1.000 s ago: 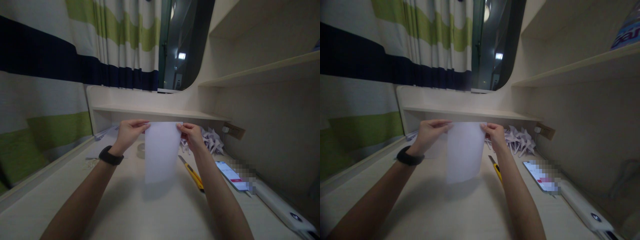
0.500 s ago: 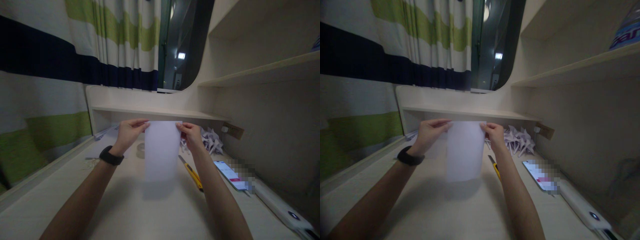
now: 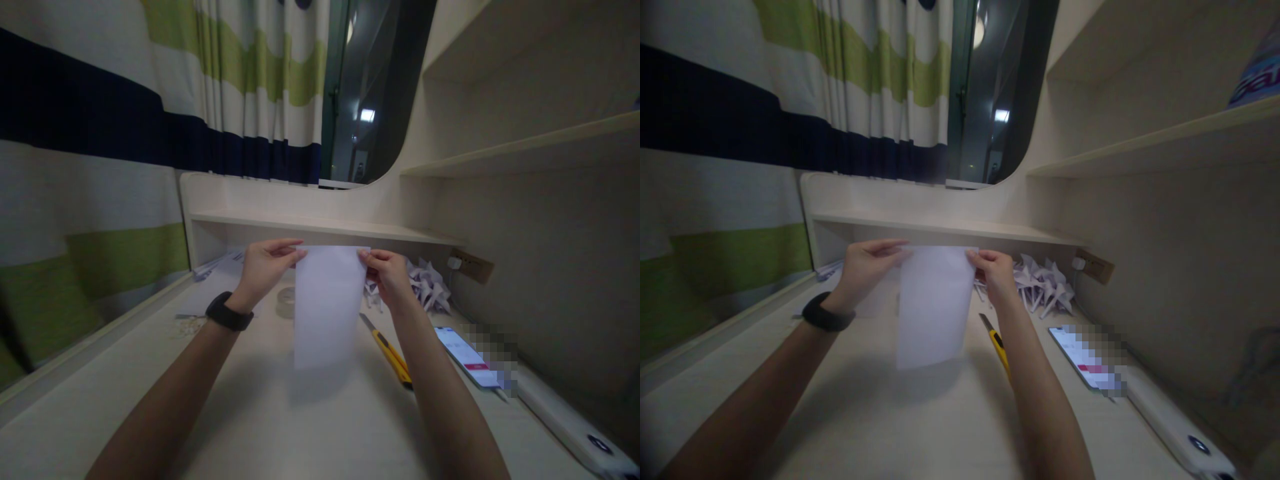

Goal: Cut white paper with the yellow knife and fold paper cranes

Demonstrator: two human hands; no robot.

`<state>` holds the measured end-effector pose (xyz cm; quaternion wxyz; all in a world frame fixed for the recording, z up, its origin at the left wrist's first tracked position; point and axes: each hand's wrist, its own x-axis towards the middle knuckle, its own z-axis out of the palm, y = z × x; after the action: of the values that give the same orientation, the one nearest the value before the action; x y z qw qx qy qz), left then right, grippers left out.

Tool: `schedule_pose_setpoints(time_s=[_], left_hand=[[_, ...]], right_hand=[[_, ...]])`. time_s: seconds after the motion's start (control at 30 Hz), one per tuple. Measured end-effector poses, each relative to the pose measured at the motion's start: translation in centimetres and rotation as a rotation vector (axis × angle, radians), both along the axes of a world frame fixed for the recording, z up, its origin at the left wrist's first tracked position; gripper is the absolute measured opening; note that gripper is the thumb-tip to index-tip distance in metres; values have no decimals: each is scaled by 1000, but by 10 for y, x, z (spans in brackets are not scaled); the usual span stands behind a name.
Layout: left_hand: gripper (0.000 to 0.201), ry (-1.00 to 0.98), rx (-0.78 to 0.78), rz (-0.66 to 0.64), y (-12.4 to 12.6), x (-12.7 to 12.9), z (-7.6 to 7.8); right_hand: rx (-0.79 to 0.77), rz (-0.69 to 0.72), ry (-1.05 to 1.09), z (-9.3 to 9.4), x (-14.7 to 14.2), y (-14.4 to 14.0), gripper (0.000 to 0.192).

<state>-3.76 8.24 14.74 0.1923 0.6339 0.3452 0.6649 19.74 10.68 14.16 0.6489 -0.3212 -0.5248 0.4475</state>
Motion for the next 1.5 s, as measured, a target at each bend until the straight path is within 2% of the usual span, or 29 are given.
schedule_pose_setpoints(time_s=[0.27, 0.43, 0.6, 0.8, 1.13, 1.33, 1.5], left_hand=[[27, -6, 2, -8, 0, 1, 0], [35, -8, 26, -11, 0, 1, 0], [34, 2, 18, -18, 1, -1, -2], [23, 14, 5, 4, -2, 0, -2], [24, 11, -14, 17, 1, -1, -2], [29, -48, -114, -36, 3, 0, -2], [37, -138, -266, -94, 10, -5, -14]], right_hand=[[-10, -9, -9, 0, 2, 2, 35], [-2, -11, -2, 0, 0, 1, 33], [-12, -24, -25, 1, -1, -1, 33], [-8, -39, -24, 1, 0, -2, 34], [-21, -36, 13, 1, -2, -2, 33], [-3, -66, 0, -1, -8, -2, 35], [-132, 39, -61, -14, -10, 2, 38]])
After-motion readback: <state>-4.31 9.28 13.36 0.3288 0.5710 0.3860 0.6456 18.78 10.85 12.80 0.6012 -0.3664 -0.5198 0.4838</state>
